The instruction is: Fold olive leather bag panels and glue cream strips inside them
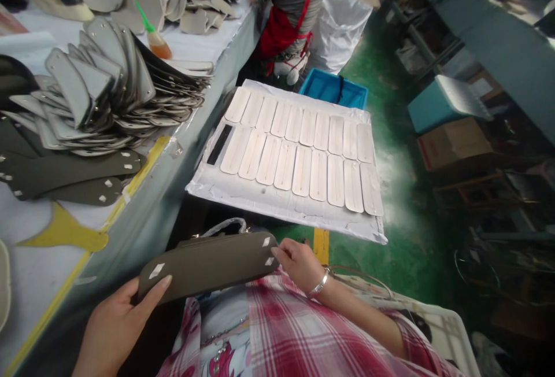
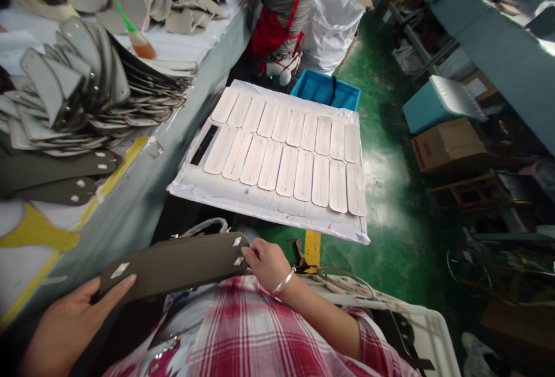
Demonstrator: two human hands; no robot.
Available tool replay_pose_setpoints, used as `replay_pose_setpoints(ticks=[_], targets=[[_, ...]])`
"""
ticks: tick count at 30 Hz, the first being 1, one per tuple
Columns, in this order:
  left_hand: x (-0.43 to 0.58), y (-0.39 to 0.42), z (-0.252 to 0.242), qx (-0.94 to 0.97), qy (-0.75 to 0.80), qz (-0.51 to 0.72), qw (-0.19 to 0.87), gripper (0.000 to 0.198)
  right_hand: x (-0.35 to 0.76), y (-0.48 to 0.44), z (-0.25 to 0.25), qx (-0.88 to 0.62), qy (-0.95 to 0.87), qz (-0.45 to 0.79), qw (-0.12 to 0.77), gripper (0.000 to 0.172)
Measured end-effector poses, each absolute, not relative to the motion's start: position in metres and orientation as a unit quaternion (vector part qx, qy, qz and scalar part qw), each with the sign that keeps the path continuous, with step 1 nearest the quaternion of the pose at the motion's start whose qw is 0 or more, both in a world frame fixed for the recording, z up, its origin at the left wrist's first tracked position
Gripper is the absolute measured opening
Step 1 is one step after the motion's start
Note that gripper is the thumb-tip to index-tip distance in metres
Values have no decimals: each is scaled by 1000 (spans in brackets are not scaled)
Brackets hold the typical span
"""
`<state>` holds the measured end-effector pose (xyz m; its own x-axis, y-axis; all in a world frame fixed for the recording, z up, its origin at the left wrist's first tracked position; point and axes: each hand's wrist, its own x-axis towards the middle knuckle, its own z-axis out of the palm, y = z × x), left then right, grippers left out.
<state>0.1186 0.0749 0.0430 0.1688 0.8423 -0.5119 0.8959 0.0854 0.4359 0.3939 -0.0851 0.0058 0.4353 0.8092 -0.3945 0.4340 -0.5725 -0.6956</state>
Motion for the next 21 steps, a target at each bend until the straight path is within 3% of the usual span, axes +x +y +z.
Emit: replay_pose_setpoints(ticks=[10, 21], targets=[[99, 87, 41, 689, 596, 83, 404, 36, 392, -76, 4, -813, -395, 380, 194, 40], [88, 103, 35, 699, 564, 78, 433, 36, 381, -67, 15, -813, -325, 435, 209, 44]])
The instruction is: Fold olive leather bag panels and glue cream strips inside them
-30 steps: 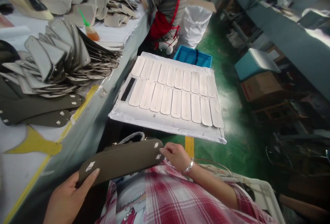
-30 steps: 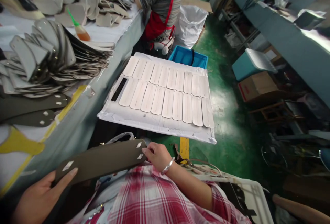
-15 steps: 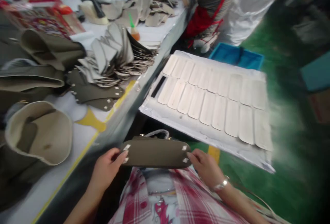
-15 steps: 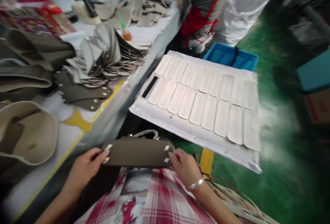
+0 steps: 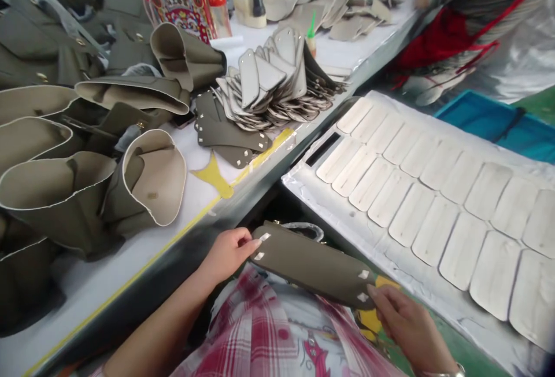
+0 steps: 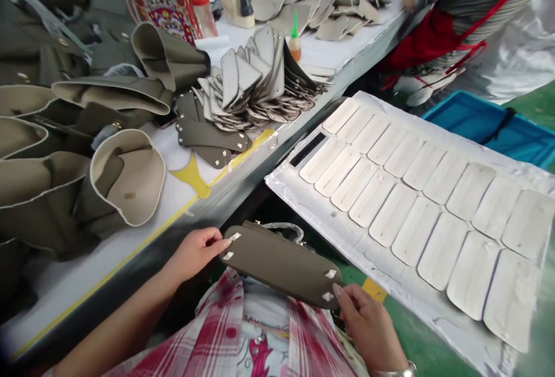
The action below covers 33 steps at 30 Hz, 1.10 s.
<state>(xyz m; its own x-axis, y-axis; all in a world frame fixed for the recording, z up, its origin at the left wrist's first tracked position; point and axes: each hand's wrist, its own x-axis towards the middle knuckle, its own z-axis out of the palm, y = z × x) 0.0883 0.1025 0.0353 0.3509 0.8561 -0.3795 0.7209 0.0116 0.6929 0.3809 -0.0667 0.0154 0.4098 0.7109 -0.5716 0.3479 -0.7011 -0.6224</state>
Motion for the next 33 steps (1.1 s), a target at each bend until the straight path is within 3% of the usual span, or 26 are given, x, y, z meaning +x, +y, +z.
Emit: replay_pose_setpoints(ticks=[11, 20, 27, 30, 33], targets=[[86, 110, 36, 723, 545, 58, 420, 32, 371, -64, 22, -826, -307, 418, 220, 45], [87, 116, 39, 750, 533, 15, 391, 33, 377, -62, 18, -834, -353, 386, 176, 43], [82, 120, 44, 819, 496, -94, 273, 35, 383, -65, 25, -823, -417, 350, 160, 36], [105, 120, 39, 872, 444, 12, 205, 45, 389, -67, 23, -826, -416, 341, 168, 32], [160, 96, 33, 927, 283, 83, 231, 65, 392, -70, 22, -832, -408, 332, 178, 30]])
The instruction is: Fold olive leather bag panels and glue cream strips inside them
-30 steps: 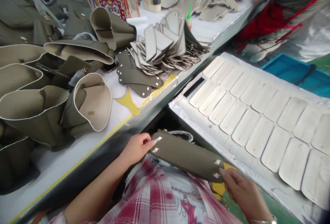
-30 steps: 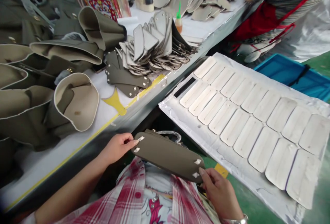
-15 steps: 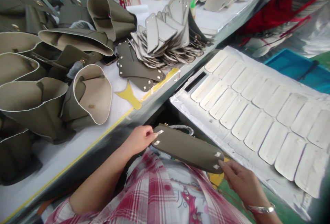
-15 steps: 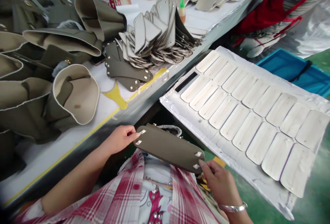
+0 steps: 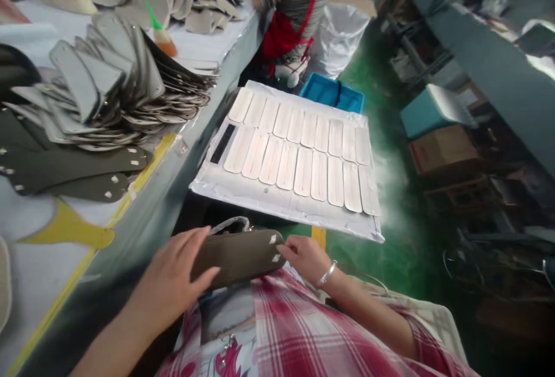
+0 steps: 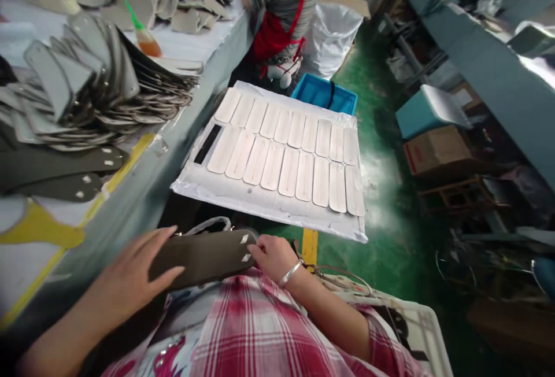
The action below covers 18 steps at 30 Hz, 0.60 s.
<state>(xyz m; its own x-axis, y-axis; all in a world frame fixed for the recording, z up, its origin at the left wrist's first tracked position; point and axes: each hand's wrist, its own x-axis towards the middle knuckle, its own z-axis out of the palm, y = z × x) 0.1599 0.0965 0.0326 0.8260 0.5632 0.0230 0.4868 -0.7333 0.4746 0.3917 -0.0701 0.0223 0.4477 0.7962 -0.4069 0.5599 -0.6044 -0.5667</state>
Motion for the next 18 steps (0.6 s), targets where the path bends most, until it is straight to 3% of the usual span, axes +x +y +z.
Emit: replay_pose_setpoints(ticks=[5, 18], targets=[[248, 48, 10, 946, 106, 34, 305, 85, 394, -72, 25, -824, -419, 340, 173, 29], [274, 33, 13, 968, 162, -18, 192, 63, 408, -71, 24, -816, -441, 358, 113, 30]])
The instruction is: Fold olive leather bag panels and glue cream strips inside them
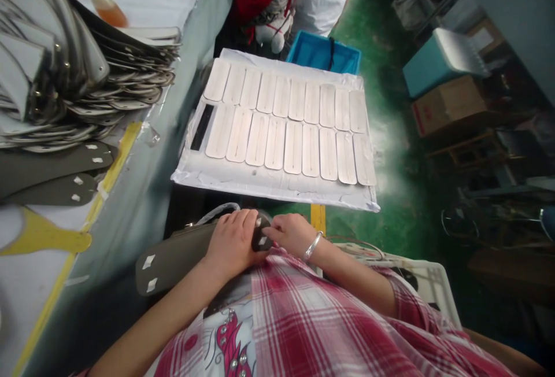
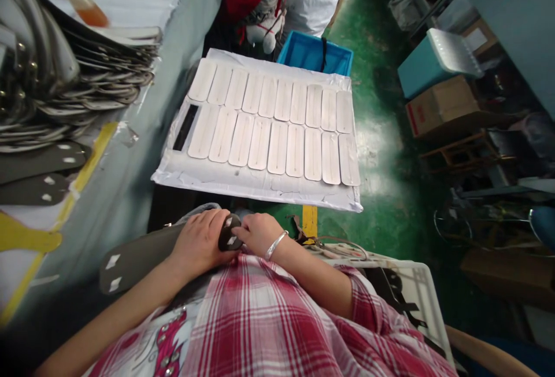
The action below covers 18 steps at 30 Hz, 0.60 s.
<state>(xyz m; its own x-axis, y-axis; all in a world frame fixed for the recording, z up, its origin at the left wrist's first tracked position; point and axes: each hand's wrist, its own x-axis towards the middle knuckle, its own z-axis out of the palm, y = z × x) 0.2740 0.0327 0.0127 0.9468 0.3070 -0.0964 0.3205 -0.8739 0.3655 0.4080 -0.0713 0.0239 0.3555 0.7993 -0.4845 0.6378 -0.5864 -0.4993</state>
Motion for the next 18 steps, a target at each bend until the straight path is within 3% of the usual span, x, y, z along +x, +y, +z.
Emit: replay_pose_setpoints(ticks=[18], targets=[[279, 30, 15, 967, 176, -23, 185, 57, 407, -77, 16, -822, -450, 326, 124, 32]])
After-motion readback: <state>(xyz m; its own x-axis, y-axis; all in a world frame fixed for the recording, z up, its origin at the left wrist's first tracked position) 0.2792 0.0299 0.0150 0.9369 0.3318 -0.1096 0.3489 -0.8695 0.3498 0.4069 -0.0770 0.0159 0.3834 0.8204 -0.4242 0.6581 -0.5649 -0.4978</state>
